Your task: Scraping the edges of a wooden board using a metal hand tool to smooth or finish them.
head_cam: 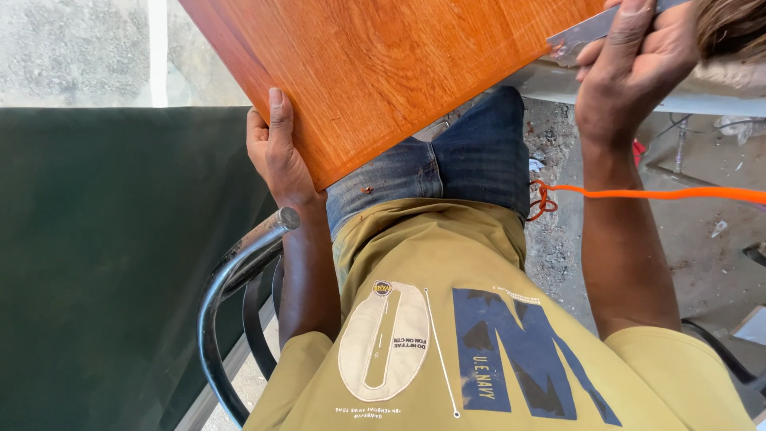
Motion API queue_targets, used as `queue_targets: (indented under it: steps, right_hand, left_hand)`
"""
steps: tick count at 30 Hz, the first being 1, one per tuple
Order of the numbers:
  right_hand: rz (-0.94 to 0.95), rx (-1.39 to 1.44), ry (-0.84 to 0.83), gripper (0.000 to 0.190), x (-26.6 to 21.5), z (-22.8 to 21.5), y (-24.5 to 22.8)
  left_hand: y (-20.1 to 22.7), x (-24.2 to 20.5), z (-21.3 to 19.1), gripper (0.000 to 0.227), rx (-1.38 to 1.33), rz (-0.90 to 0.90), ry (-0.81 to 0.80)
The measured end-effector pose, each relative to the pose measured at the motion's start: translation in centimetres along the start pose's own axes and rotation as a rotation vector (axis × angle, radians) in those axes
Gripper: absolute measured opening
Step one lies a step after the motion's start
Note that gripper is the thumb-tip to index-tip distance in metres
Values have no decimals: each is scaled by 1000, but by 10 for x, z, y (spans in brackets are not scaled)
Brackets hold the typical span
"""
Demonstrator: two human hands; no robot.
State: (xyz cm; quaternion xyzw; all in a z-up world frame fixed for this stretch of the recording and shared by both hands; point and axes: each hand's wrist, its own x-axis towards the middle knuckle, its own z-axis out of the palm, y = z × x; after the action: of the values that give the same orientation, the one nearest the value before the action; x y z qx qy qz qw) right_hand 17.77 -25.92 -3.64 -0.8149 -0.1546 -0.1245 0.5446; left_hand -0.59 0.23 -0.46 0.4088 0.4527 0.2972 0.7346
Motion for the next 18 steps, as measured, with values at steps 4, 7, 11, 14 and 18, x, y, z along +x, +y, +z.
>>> queue_targets:
  steps: [4, 7, 11, 14, 18]
  right_hand:
    - [53, 32, -20, 37, -18, 18, -32]
    - [49, 64, -39, 38, -29, 31, -47]
    - [49, 125, -131, 35, -45, 45, -70]
    - [20, 85, -157, 33, -58, 54, -81]
    - [4, 95, -213, 29, -74, 65, -101]
  left_hand:
    - [-1, 0, 0, 46, -20, 13, 0]
    - [-3, 3, -3, 41, -26, 30, -11]
    - [-7, 5, -6, 35, -59, 52, -46]
    - [-9, 7, -8, 45, -62, 37, -54]
    - [-9, 7, -9, 47, -48, 21, -44]
